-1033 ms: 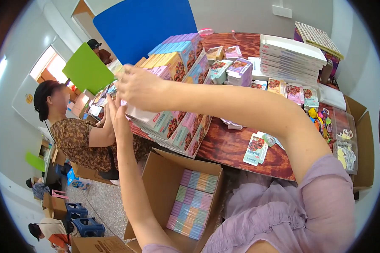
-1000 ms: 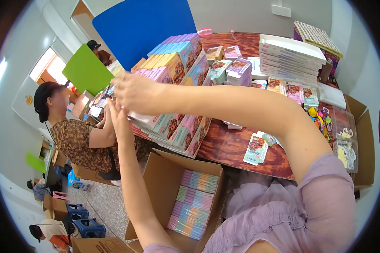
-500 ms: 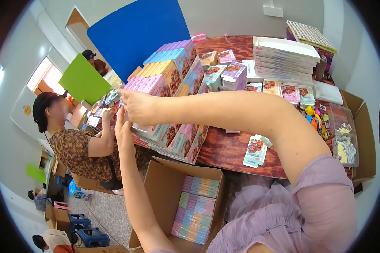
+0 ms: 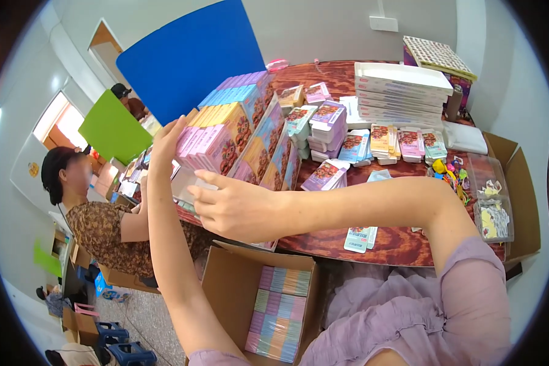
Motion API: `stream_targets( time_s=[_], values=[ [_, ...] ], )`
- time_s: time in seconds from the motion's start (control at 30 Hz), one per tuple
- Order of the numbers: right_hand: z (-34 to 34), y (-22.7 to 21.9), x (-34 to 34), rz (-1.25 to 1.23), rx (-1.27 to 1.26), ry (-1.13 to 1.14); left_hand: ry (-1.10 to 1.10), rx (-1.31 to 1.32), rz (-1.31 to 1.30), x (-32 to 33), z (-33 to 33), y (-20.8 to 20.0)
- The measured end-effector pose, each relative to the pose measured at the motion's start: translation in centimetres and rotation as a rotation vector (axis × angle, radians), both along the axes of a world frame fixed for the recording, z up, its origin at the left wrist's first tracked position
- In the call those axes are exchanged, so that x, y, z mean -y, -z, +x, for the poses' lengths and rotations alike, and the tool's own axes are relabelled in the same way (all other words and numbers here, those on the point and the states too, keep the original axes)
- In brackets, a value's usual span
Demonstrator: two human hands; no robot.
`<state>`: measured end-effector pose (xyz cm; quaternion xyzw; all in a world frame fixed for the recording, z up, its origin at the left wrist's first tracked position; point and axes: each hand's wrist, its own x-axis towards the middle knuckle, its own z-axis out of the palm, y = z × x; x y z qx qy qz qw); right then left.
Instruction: Packaging small items into boxes and organizing them on a table.
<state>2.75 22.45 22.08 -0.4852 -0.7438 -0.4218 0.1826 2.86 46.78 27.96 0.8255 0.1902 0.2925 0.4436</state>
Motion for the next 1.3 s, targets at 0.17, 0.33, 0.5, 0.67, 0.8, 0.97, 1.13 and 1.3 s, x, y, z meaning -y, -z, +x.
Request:
stream_targets(
  time_s=[0.17, 0.33, 0.5, 0.67, 0.8, 0.97, 1.13, 1.3],
  values=[
    [2.4, 1.0, 1.8, 0.012, 0.007, 0.065, 0.109, 0.099, -0.089, -0.5, 0.8, 1.0],
    [1.8, 0.6, -1.6, 0.033, -0.094, -0.155, 0.306, 0.291, -0.523, -0.8, -0.2, 1.3],
    [2.8, -0.1, -3.5, -0.241, -0.130, 0.098, 0.303, 0.287, -0.662, -1.9, 0.9, 2.7],
    [3.2, 1.4, -5.5, -0.108, 0.036, 0.089, 0.272, 0.208, -0.565, -9.3, 1.6, 4.5],
    [1.4, 1.2, -1.1, 0.103, -0.141, -0.117, -0.013, 0.239, -0.315, -10.2, 2.2, 3.4],
    [2.1, 6.7, 10.3, 0.142, -0.481, 0.041, -0.163, 0.555, 1.018, -7.3, -1.4, 3.1],
    [13.8, 14.2, 23.6, 0.191, -1.125, 0.707, -0.189, 0.696, 0.854, 14.0, -4.8, -2.6],
    [24.9, 18.0, 39.1, 0.381, -1.298, 1.566, 0.315, 0.448, 0.940, 29.2, 1.9, 3.9]
  ],
)
